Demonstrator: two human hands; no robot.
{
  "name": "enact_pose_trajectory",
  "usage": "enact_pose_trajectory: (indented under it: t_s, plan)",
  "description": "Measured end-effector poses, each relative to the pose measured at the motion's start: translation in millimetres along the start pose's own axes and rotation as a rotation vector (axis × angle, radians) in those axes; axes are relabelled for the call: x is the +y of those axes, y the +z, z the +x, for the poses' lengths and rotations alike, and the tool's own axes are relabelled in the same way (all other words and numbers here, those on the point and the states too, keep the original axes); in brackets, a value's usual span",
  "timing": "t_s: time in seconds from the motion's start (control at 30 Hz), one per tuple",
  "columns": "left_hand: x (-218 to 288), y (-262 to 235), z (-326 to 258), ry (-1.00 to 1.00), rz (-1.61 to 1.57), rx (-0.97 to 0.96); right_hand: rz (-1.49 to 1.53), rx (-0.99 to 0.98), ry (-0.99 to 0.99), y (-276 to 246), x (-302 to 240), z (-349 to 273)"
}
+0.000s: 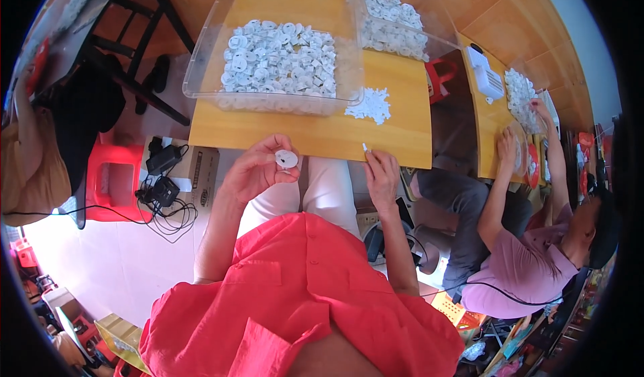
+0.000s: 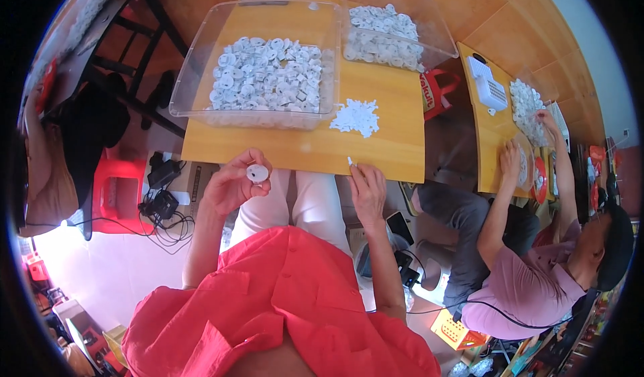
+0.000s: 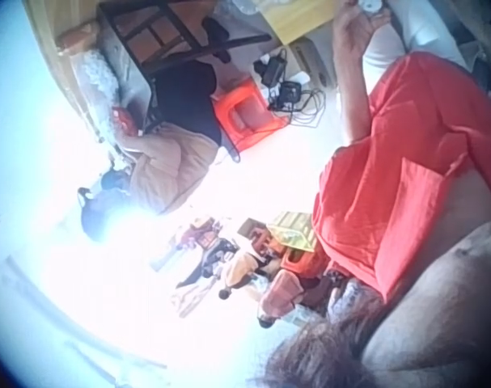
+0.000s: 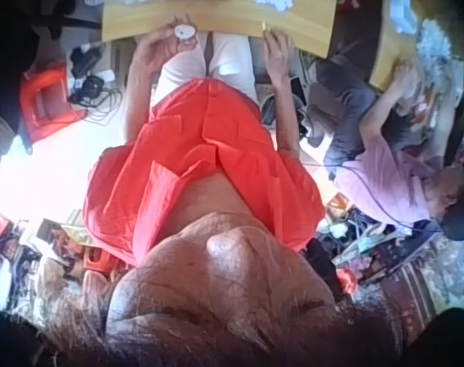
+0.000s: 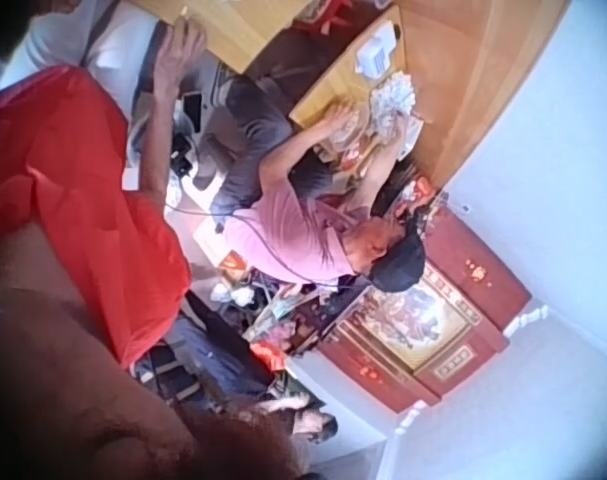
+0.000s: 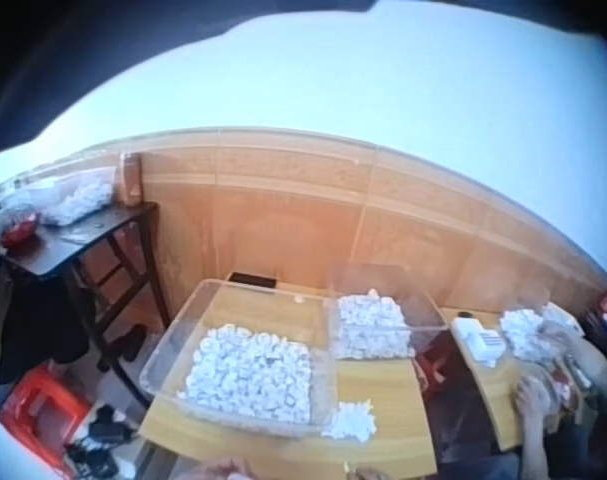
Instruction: Sorting and inspecting small white plastic components at a workshop table.
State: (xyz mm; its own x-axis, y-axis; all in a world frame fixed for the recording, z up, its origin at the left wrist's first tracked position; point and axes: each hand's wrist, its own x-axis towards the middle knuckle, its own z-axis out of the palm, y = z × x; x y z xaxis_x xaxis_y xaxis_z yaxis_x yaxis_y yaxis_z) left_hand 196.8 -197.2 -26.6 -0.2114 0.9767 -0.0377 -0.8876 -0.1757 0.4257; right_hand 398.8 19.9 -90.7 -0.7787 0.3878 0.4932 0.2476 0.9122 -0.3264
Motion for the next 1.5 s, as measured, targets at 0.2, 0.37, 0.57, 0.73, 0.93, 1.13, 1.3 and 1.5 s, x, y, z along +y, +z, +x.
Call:
enact_pose_trajectory:
  t_s: [0.2,0.37,0.57,0.73,0.93,1.13,1.3,1.5]
  plan:
    - [-3.4,0.0,-1.7,-0.019,-0.002,0.003,0.034,0.090,-0.045,3.7,7.4,-6.6]
    - [-3.9,-0.3,-4.3,-0.020,0.015,0.033,0.086,0.090,-0.015,-2.0,4.7,-0.4]
    - [-6.5,0.5,-5.1,-0.023,0.010,0.027,0.287,0.155,0.204,3.2,15.8,13.2]
    - [-9.4,-1.0,-5.3,-0.033,0.008,0.015,0.828,0.236,0.635,16.8,39.2,29.9]
    - [-12.4,7.0,-3.5,-0.022,-0.002,-0.008,1.184,0.202,0.739,3.5,31.3,47.9]
    - [-21.4,18.0,11.8,-0.013,0.006,-0.036,1.273,0.090,0.712,-26.3,-14.9,57.7]
    - [-22.7,26.1,20.1,-0.001,0.067,-0.035,1.256,-0.004,0.660,-50.4,-68.1,62.9]
    - [-25.1,28.9,17.3,0.020,0.163,0.036,1.107,-0.034,0.365,-59.1,-98.1,63.0]
